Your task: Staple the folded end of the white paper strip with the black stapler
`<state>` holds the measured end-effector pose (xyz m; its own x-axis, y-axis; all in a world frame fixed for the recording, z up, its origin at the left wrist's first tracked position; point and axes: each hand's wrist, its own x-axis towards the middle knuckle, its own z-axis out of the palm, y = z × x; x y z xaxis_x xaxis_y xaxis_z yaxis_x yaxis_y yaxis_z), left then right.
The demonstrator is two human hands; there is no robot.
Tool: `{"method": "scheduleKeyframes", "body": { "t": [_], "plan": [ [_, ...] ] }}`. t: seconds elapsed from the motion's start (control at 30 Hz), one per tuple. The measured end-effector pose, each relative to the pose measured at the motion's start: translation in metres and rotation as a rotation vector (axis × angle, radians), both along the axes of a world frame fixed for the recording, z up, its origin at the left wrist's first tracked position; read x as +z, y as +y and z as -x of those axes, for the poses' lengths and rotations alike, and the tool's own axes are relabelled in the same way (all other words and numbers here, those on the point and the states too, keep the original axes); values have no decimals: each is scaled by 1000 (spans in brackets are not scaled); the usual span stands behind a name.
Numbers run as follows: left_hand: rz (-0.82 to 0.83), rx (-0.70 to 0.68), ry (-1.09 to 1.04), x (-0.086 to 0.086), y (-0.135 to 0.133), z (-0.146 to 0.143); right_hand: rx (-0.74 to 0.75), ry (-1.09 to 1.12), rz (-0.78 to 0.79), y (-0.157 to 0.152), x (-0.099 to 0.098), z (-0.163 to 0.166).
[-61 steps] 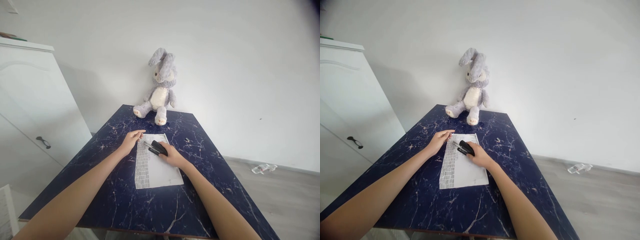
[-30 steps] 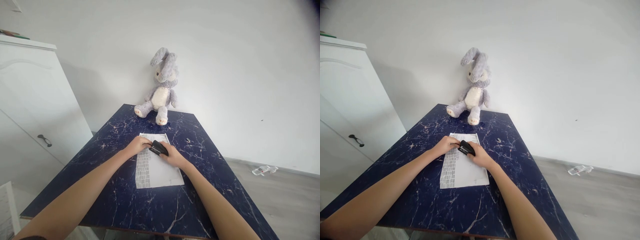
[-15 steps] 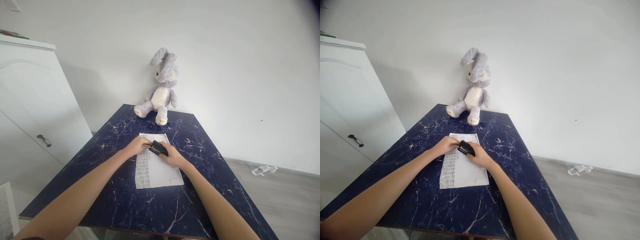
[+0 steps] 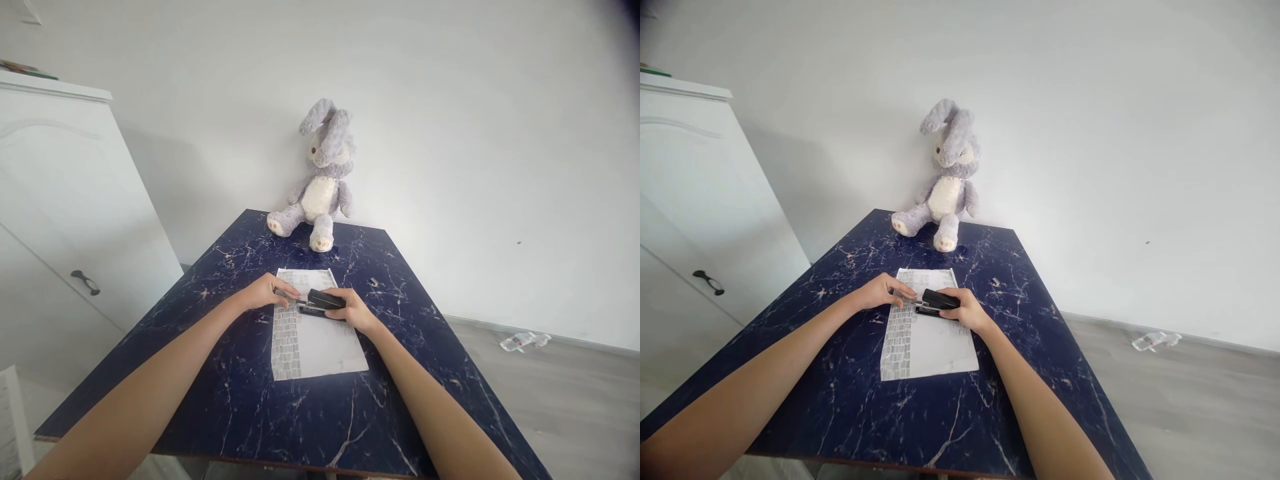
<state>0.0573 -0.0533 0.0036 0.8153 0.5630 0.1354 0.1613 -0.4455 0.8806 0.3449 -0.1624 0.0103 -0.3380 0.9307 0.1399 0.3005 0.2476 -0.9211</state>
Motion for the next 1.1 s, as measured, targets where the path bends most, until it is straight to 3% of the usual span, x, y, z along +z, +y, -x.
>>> {"method": "scheduleKeyframes", "body": {
  "t": [0.17,0.33,0.47,0.6,0.7,0.77,0.93,1.1],
  "plan": [
    [-53,35,-179,3,-17,-19,56,161,-15,-5,-1,7],
    [-111,53,-169,7,-31,-32,85,155,-71,-12,7,22],
    [-101,221,-340,8,-18,-25,-78,75,-133,-11,13,31],
    [178,557,-810,8,11,0,-396,-93,-204,-5,6,33],
    [505,558,-1095,10,30,30,-507,-199,-209,0,-8,34],
    [606,541,-1221,11,38,49,-516,-220,-218,3,-17,39],
    [647,535,-1346,12,40,70,-494,-210,-237,13,-28,80],
    [634,534,-1315,15,38,72,-420,-176,-186,47,-19,139]
  ]
}}
